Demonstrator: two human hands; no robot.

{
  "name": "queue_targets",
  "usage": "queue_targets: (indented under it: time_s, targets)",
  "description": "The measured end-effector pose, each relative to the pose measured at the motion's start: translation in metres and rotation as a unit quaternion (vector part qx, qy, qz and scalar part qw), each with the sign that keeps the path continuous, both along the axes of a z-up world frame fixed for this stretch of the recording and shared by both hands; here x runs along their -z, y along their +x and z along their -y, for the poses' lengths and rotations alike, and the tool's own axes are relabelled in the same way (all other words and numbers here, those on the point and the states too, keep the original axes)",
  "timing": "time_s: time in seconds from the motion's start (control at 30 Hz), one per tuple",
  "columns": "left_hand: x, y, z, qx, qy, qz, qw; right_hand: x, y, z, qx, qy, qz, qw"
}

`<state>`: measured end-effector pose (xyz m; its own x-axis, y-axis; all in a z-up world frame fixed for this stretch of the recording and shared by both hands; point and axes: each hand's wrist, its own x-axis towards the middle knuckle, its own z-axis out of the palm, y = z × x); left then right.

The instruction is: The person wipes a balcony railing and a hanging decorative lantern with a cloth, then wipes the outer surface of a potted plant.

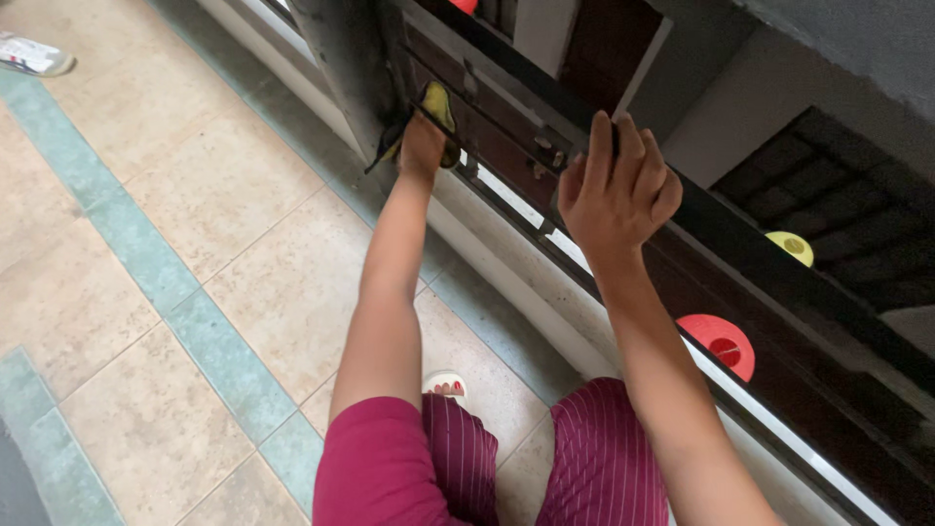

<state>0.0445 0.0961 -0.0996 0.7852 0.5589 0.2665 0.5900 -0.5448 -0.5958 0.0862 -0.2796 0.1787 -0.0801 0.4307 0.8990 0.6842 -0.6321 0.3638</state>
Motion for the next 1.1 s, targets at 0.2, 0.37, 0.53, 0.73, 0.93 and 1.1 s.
queue_targets:
  time_s: [0.2, 0.37, 0.53, 0.73, 0.93, 1.1]
  targets:
    - [-0.034, -0.034, 0.06, 0.086, -0.207, 0.066, 0.972, -0.001, -0.001, -0.008, -0.014, 0.026, -0.008, 1.0]
    - [-0.041, -0.046, 0.068, 0.189, -0.257, 0.171, 0.932, -0.001, 0.002, -0.008, -0.018, 0.031, -0.001, 0.999]
    - [-0.015, -0.021, 0.004, 0.102, -0.041, -0.064, 0.992, 0.003, 0.002, -0.008, -0.021, 0.043, 0.01, 0.999]
    - [0.002, -0.012, -0.002, 0.041, -0.093, 0.002, 0.995, 0.006, 0.005, -0.009, -0.024, 0.044, 0.003, 0.999]
    - [-0.015, -0.019, 0.044, 0.147, -0.221, 0.132, 0.955, 0.008, 0.007, -0.011, -0.034, 0.044, -0.002, 0.998]
    - [0.006, -0.027, 0.065, 0.145, -0.372, 0.34, 0.851, 0.007, 0.007, -0.016, -0.036, 0.062, 0.008, 0.997]
